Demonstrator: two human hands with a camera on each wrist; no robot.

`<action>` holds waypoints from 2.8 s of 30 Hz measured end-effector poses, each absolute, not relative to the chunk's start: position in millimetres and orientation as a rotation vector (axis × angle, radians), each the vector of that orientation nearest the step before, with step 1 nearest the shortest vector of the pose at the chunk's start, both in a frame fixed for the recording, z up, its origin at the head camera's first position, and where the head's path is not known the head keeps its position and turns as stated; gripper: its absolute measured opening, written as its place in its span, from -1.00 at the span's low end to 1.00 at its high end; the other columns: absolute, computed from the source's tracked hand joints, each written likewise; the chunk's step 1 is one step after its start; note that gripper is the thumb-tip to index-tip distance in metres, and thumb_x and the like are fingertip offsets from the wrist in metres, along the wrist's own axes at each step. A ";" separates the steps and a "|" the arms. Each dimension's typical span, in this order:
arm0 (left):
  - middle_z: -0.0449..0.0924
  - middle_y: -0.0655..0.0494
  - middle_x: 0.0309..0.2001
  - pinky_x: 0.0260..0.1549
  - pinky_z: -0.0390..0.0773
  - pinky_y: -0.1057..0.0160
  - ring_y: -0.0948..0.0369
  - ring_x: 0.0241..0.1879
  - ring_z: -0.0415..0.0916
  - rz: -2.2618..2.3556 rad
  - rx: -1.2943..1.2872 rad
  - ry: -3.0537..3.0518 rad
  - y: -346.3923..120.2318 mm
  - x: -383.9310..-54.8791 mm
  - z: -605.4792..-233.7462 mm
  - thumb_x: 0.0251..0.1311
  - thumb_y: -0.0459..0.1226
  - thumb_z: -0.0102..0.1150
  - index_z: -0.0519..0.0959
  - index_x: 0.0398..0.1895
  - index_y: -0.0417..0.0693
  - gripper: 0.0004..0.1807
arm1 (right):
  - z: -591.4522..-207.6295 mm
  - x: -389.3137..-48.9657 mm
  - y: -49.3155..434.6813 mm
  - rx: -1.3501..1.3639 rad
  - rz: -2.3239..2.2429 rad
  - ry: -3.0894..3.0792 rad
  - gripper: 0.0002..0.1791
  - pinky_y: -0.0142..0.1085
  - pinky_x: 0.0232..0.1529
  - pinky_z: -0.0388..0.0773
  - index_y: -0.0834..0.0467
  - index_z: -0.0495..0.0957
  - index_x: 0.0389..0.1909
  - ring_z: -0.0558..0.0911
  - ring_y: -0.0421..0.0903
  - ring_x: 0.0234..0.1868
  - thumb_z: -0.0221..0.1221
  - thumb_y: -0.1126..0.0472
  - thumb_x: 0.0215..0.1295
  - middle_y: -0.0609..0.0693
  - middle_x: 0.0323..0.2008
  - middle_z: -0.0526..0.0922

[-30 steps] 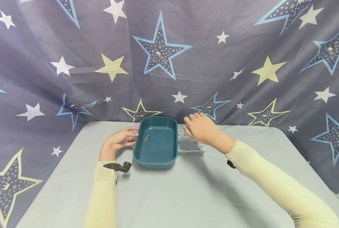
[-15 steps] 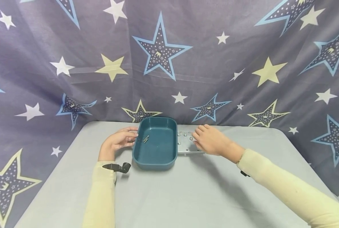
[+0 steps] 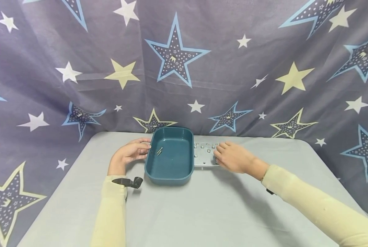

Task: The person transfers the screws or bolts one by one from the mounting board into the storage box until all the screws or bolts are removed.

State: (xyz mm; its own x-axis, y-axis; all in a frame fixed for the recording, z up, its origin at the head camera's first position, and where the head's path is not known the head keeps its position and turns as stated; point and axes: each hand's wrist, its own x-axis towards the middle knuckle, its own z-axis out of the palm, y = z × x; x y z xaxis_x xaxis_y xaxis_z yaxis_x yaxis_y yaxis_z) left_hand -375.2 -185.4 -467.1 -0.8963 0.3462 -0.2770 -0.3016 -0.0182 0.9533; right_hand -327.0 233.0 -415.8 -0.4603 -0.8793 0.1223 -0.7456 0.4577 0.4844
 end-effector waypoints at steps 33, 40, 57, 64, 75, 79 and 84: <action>0.62 0.22 -0.31 -0.25 0.62 0.36 0.36 -0.32 0.58 1.964 0.021 1.818 -185.6 -375.0 -466.3 0.41 -0.42 0.01 0.15 0.46 -0.33 -0.41 | -438.2 -332.4 239.7 1.354 -0.549 -2.402 -0.79 -0.18 -0.24 0.47 0.12 0.50 -0.33 0.49 -0.04 -0.33 0.14 0.08 0.43 -0.03 -0.45 0.50; 0.61 0.21 -0.31 -0.26 0.62 0.36 0.37 -0.34 0.57 1.973 0.014 1.819 -185.8 -373.8 -465.2 0.41 -0.43 0.02 0.15 0.45 -0.33 -0.41 | -441.4 -334.1 239.3 1.349 -0.529 -2.425 -0.79 -0.19 -0.26 0.44 0.12 0.48 -0.36 0.48 -0.04 -0.34 0.14 0.09 0.44 -0.03 -0.46 0.50; 0.62 0.22 -0.32 -0.26 0.62 0.37 0.37 -0.35 0.57 1.972 0.023 1.816 -185.8 -370.8 -461.5 0.41 -0.42 0.02 0.14 0.47 -0.32 -0.40 | -439.6 -330.4 234.4 1.333 -0.479 -2.462 -0.83 -0.21 -0.31 0.46 0.15 0.46 -0.37 0.46 -0.06 -0.39 0.15 0.17 0.41 -0.04 -0.50 0.47; 0.62 0.21 -0.33 -0.26 0.63 0.36 0.37 -0.36 0.58 1.978 0.008 1.809 -185.8 -372.2 -463.7 0.41 -0.43 0.02 0.15 0.46 -0.32 -0.40 | -439.2 -329.4 232.2 1.327 -0.499 -2.476 -0.88 -0.19 -0.30 0.48 0.18 0.46 -0.36 0.48 -0.04 -0.39 0.18 0.23 0.31 -0.02 -0.49 0.48; 0.62 0.21 -0.32 -0.27 0.63 0.37 0.37 -0.34 0.58 1.977 0.020 1.815 -184.9 -372.8 -465.4 0.42 -0.43 0.01 0.16 0.45 -0.33 -0.43 | -441.3 -326.8 229.2 1.269 -0.480 -2.573 -0.91 -0.13 -0.22 0.57 0.19 0.48 -0.33 0.55 -0.01 -0.35 0.17 0.25 0.32 0.02 -0.46 0.52; 0.62 0.21 -0.30 -0.25 0.62 0.37 0.37 -0.33 0.58 1.973 0.031 1.820 -184.4 -373.6 -465.8 0.42 -0.42 0.01 0.16 0.45 -0.32 -0.43 | -439.7 -325.6 228.2 1.257 -0.458 -2.589 -0.90 -0.12 -0.22 0.58 0.20 0.48 -0.35 0.55 0.00 -0.36 0.18 0.25 0.31 0.03 -0.48 0.52; 0.62 0.21 -0.29 -0.25 0.63 0.37 0.37 -0.31 0.58 1.972 0.034 1.825 -184.7 -373.7 -465.8 0.42 -0.42 0.01 0.17 0.44 -0.30 -0.44 | -439.8 -326.1 227.0 1.255 -0.440 -2.589 -0.88 -0.14 -0.25 0.58 0.20 0.48 -0.37 0.54 -0.01 -0.38 0.18 0.24 0.30 0.02 -0.50 0.52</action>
State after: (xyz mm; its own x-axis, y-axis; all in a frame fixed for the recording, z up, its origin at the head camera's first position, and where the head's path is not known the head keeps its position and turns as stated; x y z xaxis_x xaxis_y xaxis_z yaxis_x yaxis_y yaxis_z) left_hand -373.7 -184.7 -465.8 -0.8982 0.3383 -0.2808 -0.3061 -0.0227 0.9517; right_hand -326.1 227.0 -439.8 -0.6062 -0.7917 0.0751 -0.7225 0.5878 0.3641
